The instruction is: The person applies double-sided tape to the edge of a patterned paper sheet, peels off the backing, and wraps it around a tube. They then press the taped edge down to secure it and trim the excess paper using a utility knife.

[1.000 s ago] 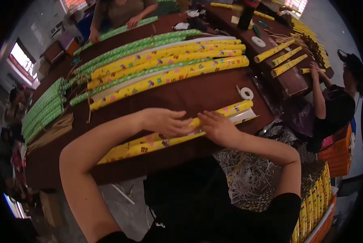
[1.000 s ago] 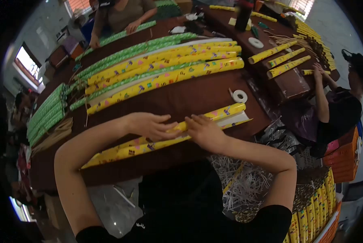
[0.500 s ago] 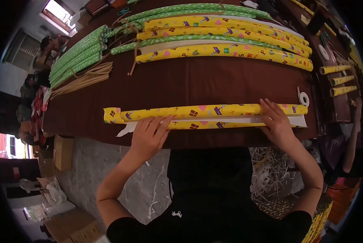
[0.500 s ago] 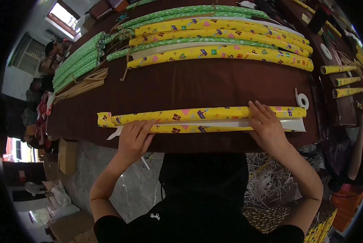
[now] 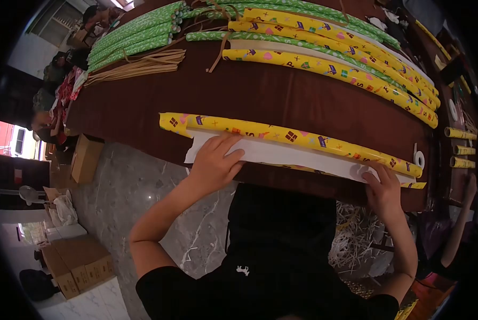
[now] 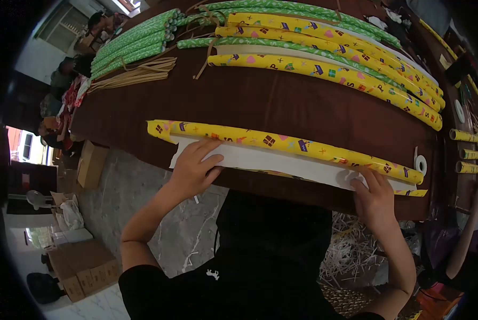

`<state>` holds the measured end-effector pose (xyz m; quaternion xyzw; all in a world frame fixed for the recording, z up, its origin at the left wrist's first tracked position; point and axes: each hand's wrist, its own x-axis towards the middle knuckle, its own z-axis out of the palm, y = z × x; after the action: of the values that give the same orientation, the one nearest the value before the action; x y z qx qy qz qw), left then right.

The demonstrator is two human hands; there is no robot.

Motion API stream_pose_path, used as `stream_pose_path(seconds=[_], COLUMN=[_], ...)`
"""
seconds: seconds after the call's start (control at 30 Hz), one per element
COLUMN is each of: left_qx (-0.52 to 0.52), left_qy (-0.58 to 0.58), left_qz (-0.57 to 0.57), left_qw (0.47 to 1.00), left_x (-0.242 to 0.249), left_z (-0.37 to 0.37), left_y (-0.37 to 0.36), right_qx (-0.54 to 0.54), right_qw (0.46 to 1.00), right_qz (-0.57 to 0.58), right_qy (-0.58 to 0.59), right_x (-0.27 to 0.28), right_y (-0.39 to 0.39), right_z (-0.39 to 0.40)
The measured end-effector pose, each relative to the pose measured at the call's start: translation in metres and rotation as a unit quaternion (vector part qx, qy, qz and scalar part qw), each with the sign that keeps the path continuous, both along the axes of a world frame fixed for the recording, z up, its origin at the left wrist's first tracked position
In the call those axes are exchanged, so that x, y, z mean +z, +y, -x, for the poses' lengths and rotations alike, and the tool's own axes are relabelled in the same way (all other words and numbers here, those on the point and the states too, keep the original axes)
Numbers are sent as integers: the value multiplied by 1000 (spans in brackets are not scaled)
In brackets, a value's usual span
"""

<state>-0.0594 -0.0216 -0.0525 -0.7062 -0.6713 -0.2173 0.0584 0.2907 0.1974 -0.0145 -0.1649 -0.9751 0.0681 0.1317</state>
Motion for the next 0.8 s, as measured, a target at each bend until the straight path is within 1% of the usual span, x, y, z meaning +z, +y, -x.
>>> stream_pose_path(seconds=[0.13, 0.23, 0.3, 0.37, 0.4, 0.43, 0.5, 0.53, 0.57, 0.6, 0.63, 0.67, 0.73, 0.77, 0.8], left_qx=[-6, -20, -34, -39, -38, -49, -55, -67, -80, -94, -95, -108, -140, -153, -171], left_qy=[19, -5, -40, -59, -74, -74, -59, -60, -56, -54, -95, -98, -79, -96, -97], left_qz=[1, 15, 87, 96, 108, 101, 109, 104, 107, 110, 136, 132, 151, 163, 160], left_qw=[1000, 1000, 995, 993, 991, 991, 991, 990, 989, 988, 982, 981, 975, 970, 967], left_x=[5, 7, 12, 14, 14, 14, 13, 16, 21, 24, 23, 23, 34, 38, 39], left_z=[7, 15, 21, 22, 22, 23, 23, 22, 22, 22, 22, 22, 18, 16, 16], left_y=[7, 11, 12, 14, 17, 19, 20, 21, 22, 22, 20, 18, 17, 18, 16], right_qx=[0, 2, -4, -4, -22, -33, -94, -102, -113, -62, -11, -23, 0, -13, -8], right_qw=[1000, 1000, 999, 999, 995, 996, 972, 979, 978, 996, 999, 998, 994, 994, 994], right_qz=[-20, -25, -28, 52, 85, 77, 214, 174, 170, 65, -40, -45, -110, -113, -103], right_qy=[-2, -13, -26, -10, -37, -37, -15, -31, -30, -25, -24, -29, 8, 1, 20], right_x=[8, 15, 26, 44, 49, 51, 45, 43, 40, 34, 29, 25, 15, 7, -1], right_y=[7, 12, 13, 14, 19, 26, 37, 41, 45, 49, 52, 53, 51, 53, 57], right_z=[5, 8, 13, 21, 19, 19, 23, 25, 27, 29, 30, 32, 38, 39, 39])
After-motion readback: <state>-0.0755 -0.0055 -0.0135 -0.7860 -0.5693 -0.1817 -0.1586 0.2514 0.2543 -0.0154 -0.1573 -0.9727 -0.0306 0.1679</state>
